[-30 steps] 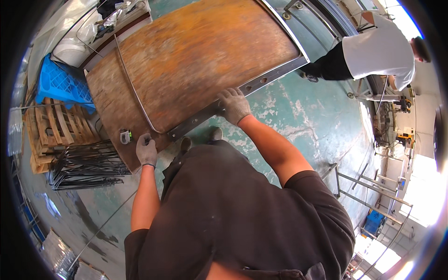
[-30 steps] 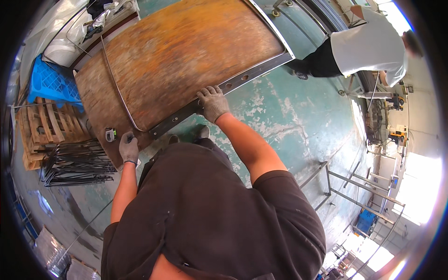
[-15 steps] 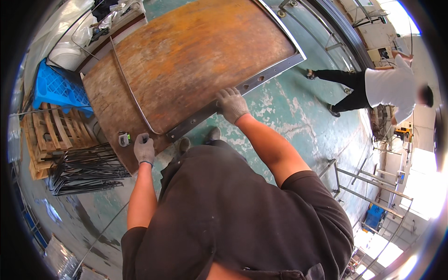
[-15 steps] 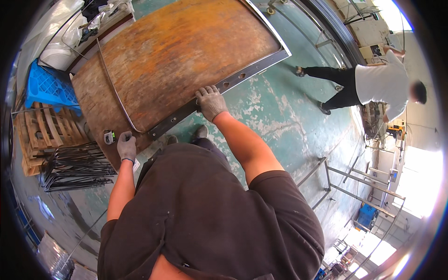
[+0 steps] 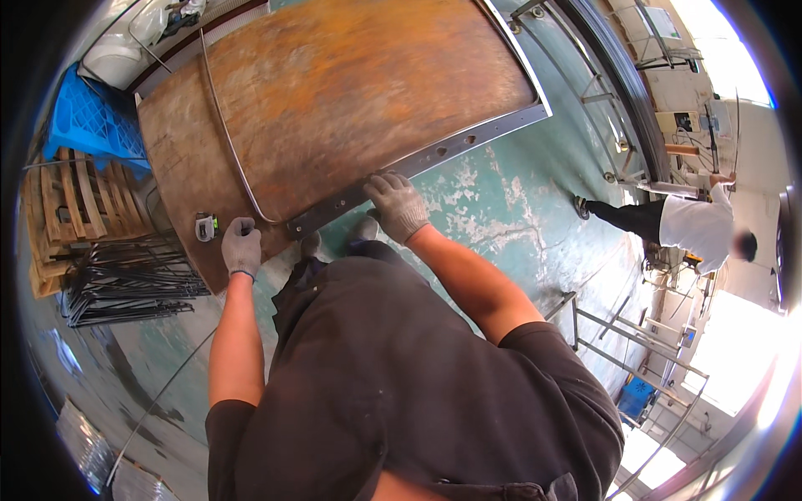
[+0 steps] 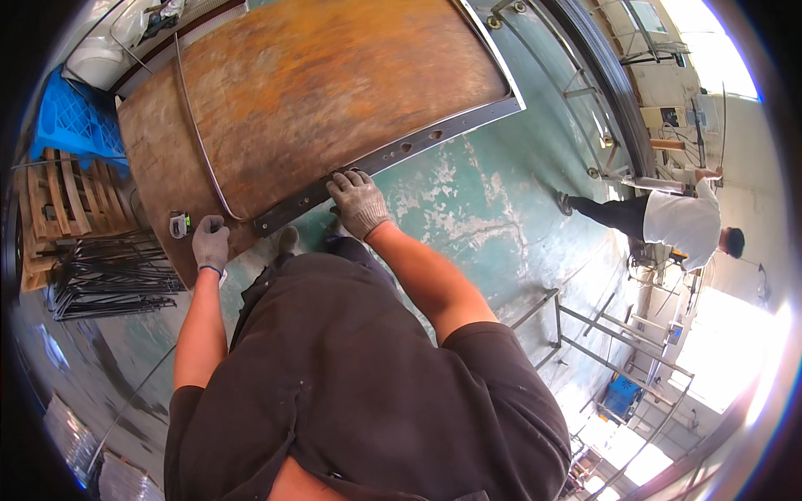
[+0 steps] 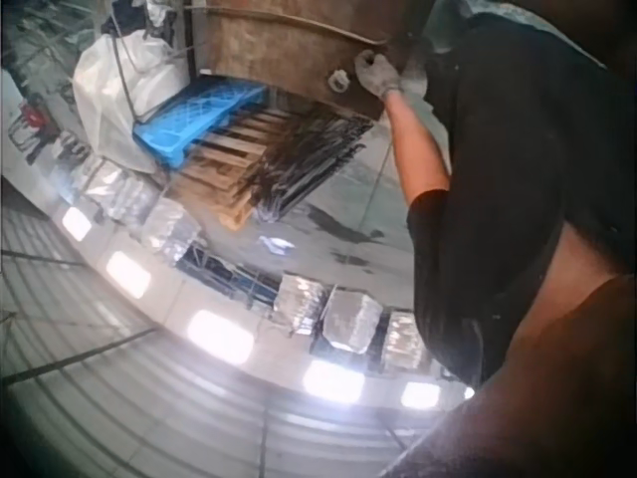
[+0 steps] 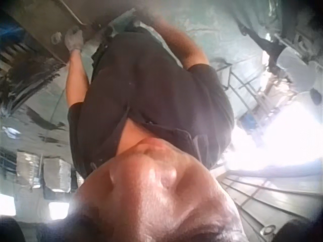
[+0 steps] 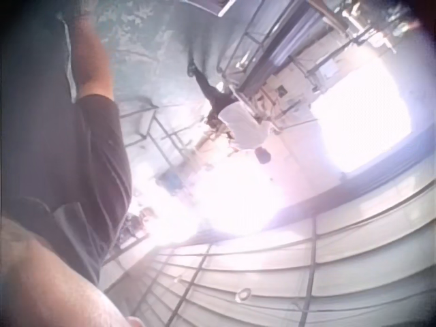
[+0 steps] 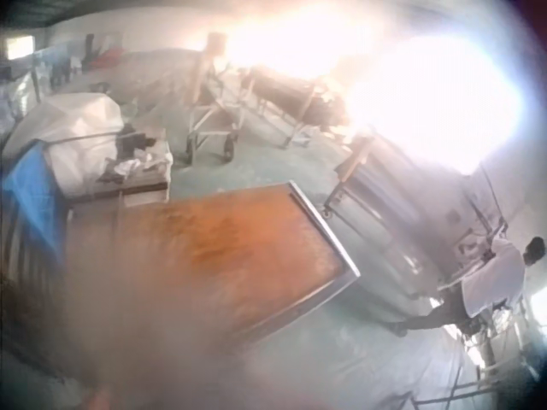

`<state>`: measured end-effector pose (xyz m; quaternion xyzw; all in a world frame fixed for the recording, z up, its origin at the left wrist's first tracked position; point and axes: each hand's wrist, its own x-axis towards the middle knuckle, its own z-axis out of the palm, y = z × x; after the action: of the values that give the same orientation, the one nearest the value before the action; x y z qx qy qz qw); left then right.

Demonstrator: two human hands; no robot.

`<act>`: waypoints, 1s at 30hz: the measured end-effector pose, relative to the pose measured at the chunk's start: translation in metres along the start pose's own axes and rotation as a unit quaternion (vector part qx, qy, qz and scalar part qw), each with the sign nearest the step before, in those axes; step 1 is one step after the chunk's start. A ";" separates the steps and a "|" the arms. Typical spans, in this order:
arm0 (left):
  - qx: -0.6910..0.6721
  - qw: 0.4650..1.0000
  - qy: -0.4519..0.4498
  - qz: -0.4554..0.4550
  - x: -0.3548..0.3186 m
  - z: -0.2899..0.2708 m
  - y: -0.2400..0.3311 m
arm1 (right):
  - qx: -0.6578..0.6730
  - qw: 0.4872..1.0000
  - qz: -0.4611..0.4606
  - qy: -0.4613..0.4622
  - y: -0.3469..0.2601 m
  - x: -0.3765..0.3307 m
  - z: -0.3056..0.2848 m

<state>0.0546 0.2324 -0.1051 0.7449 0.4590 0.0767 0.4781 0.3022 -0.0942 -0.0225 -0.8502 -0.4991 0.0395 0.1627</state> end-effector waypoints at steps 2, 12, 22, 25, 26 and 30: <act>0.017 1.000 -0.019 -0.013 0.001 -0.003 0.000 | -0.007 1.000 0.004 0.014 -0.001 -0.001 0.006; 0.036 0.999 -0.016 0.004 0.000 -0.007 0.013 | -0.014 1.000 0.025 0.006 0.001 -0.001 0.019; 0.094 0.995 -0.037 -0.026 0.006 -0.012 0.019 | -0.032 0.999 0.036 -0.003 -0.002 0.003 0.018; 0.112 0.993 -0.038 -0.029 0.005 -0.014 0.030 | -0.039 0.998 0.038 0.009 -0.001 0.003 0.020; 0.119 0.992 -0.037 -0.029 0.004 -0.015 0.035 | -0.040 0.998 0.041 0.013 -0.001 0.003 0.021; 0.134 0.990 -0.038 -0.011 0.004 -0.016 0.039 | -0.026 0.998 0.054 0.003 -0.005 0.004 0.017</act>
<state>0.0722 0.2412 -0.0673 0.7995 0.4546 -0.0185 0.3921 0.2958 -0.0842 -0.0365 -0.8801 -0.4525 0.0331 0.1398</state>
